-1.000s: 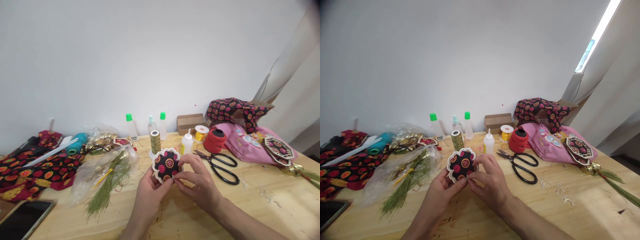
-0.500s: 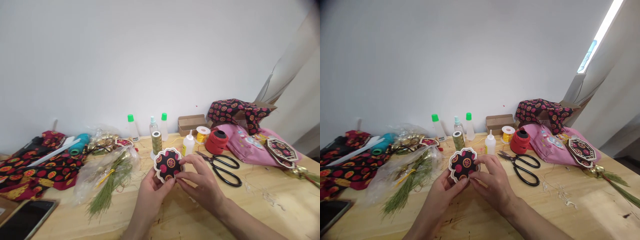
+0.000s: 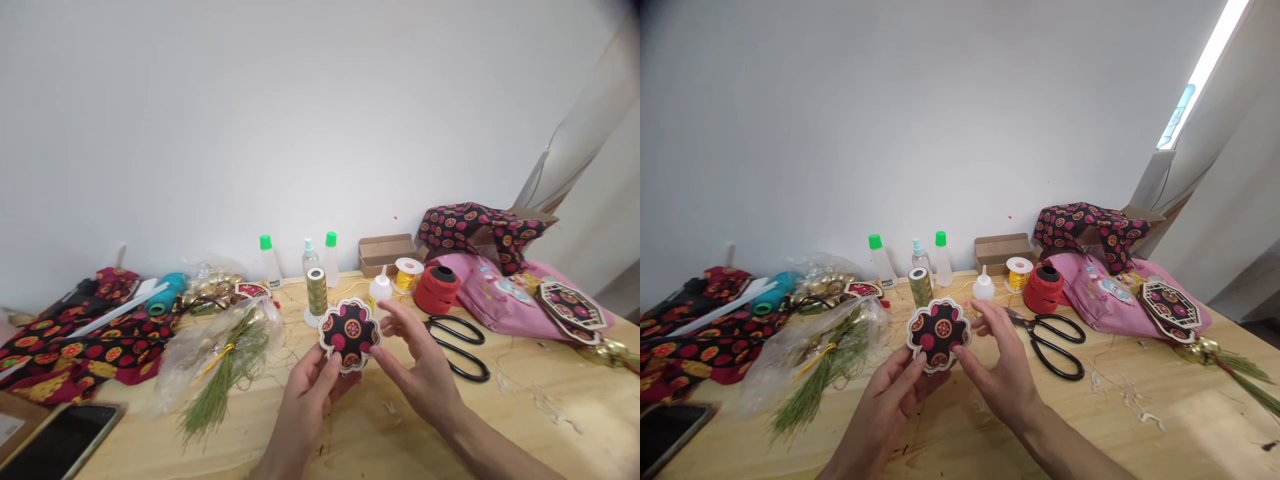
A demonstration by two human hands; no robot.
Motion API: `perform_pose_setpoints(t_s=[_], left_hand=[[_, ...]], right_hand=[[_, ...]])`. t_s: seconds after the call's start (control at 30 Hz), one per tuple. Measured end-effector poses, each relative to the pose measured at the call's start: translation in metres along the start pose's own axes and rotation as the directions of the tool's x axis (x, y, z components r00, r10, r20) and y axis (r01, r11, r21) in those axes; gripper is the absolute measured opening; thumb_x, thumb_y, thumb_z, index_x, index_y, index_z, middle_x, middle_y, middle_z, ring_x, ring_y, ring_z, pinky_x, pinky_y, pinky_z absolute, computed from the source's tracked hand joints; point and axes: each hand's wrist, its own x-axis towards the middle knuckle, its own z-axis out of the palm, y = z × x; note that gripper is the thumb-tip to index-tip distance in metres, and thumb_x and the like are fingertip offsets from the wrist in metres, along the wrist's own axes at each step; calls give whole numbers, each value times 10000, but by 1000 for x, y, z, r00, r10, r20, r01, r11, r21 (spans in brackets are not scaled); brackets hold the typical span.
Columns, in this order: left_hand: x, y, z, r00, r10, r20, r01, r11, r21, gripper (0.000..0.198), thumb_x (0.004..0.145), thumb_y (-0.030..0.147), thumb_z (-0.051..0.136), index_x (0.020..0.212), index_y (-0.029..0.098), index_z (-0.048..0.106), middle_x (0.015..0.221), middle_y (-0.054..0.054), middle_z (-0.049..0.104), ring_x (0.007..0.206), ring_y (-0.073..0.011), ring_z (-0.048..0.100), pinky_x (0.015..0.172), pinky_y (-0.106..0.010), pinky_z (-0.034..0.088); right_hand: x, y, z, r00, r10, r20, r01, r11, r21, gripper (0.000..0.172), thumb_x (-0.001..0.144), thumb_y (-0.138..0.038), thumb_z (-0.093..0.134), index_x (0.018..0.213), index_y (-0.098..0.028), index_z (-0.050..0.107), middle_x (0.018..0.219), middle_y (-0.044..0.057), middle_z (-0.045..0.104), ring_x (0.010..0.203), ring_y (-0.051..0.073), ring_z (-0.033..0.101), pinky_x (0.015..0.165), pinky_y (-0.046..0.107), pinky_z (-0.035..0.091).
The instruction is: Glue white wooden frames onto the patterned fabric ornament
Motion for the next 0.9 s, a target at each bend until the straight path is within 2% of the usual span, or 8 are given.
perform_pose_setpoints(t_s=[0.1,0.2,0.33,0.43,0.6,0.7,0.8,0.9], left_hand=[[1,0,1,998,-10,54,9,1000,8,280,750,273,652,1024,213,661,1056,-83,674,991,-234,604,873,-362,469],[1,2,1,999,3,35,-4,999,32,292,726,288,675,1006,203,675,1007,-84,693,963,-240,618,848,-351,486],[2,6,-3,999,13,-31,-12,999,46,251,730,326,663,933,185,704,893,-65,725,857,-214,656,793,-313,513],[2,6,-7,999,17,-39,-14,997,78,229,748,328,643,904,176,713,867,-53,731,814,-193,664,784,-290,516],[5,3,-12,999,39,-16,-36,984,174,266,761,309,633,995,193,684,891,-40,729,846,-184,658,813,-281,506],[7,3,-13,997,44,-57,-31,975,218,318,726,304,670,1022,191,671,905,-47,727,828,-192,664,816,-303,511],[9,4,-13,995,48,-86,-26,970,240,353,692,318,694,1019,185,673,920,-56,724,833,-209,665,809,-320,518],[8,5,-11,993,85,-79,-55,941,333,338,652,340,718,950,182,704,901,-60,729,847,-225,663,797,-308,523]], right_hand=[[1,1,3,951,270,153,-306,900,312,401,796,-315,576,1175,-222,485,897,52,619,697,147,584,615,279,508],[3,2,3,909,373,187,-417,817,398,374,764,-352,608,1095,-186,555,621,-26,546,538,102,509,470,203,438],[4,2,1,903,391,176,-429,811,397,399,732,-363,637,1075,-170,575,571,-50,475,508,84,453,439,188,404],[4,2,1,906,389,166,-423,821,383,415,720,-370,641,1074,-163,578,548,-61,435,492,82,438,427,190,400],[4,5,2,904,397,159,-427,823,373,407,727,-368,634,1078,-169,582,558,-52,452,499,90,459,423,197,424],[3,6,2,912,384,144,-410,838,361,387,745,-355,620,1086,-178,575,567,-50,473,505,92,476,442,203,437],[3,5,0,913,373,168,-409,851,331,405,756,-344,610,1125,-190,542,722,6,600,628,136,577,549,258,497],[5,1,-3,932,344,113,-361,902,236,435,726,-319,639,1130,-195,538,980,74,634,842,191,606,682,306,516]])
